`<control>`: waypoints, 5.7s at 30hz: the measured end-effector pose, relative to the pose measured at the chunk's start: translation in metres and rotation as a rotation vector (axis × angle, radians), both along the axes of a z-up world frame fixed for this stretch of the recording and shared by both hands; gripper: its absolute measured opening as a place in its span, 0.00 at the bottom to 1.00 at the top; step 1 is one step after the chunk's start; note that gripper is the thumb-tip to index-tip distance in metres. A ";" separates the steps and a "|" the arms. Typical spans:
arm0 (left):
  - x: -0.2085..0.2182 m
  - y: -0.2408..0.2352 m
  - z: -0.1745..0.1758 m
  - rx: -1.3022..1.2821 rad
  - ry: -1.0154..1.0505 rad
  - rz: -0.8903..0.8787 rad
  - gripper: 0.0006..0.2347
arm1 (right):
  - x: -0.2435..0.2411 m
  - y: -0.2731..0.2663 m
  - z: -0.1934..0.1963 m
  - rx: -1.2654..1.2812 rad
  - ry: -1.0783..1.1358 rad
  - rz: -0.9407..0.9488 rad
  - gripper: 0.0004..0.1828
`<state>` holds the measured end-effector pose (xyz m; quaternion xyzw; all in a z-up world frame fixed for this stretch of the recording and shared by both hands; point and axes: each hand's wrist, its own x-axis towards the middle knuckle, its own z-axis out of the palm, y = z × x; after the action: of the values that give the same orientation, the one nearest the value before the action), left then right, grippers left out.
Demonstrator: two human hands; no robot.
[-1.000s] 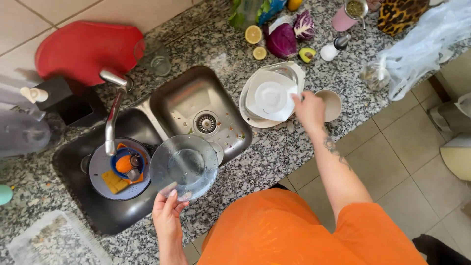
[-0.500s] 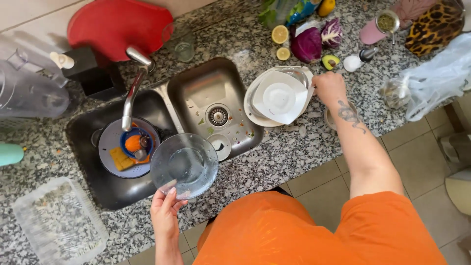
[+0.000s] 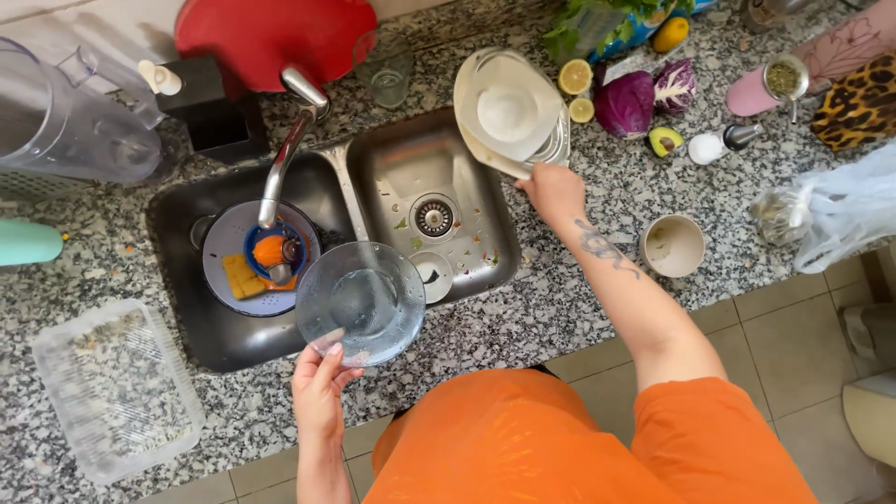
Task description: Clearing utensils from a table, washing dishes in a sink, bagging vegetables, and placing them in the refrigerator.
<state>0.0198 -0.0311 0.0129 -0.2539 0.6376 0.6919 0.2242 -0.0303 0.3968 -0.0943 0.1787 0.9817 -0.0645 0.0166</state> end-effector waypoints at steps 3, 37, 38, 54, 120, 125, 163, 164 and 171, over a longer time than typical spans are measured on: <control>0.000 -0.004 -0.018 0.011 0.016 0.021 0.12 | -0.030 -0.006 -0.002 -0.057 0.032 -0.038 0.23; -0.012 -0.018 -0.008 -0.016 0.012 0.118 0.11 | 0.000 -0.139 -0.208 -1.749 -0.501 -0.911 0.12; -0.011 -0.020 -0.007 -0.019 0.004 0.111 0.11 | 0.008 -0.139 -0.209 -1.752 -0.501 -0.922 0.12; -0.010 -0.019 -0.044 0.118 0.018 0.183 0.12 | -0.046 -0.013 0.027 -0.360 0.472 0.142 0.04; -0.149 0.194 -0.126 -0.415 0.516 -0.661 0.09 | -0.018 0.008 -0.032 -1.268 0.381 -0.736 0.13; -0.075 0.074 -0.087 -0.428 0.333 -0.579 0.06 | 0.016 -0.035 -0.035 -1.130 0.334 -0.521 0.13; 0.034 -0.074 -0.048 -0.339 0.047 -0.326 0.08 | -0.038 -0.136 -0.067 -0.395 -0.961 0.121 0.15; 0.035 -0.074 -0.048 -0.336 0.039 -0.330 0.08 | -0.041 -0.119 -0.102 -0.396 -0.969 0.116 0.15; 0.037 -0.072 -0.041 -0.368 0.079 -0.342 0.08 | -0.047 -0.095 -0.176 0.219 -0.937 0.567 0.10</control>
<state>0.0570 -0.1028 -0.0283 -0.1516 0.7949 0.5255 0.2627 -0.0775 0.3021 -0.2700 -0.0820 0.8799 0.1313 0.4493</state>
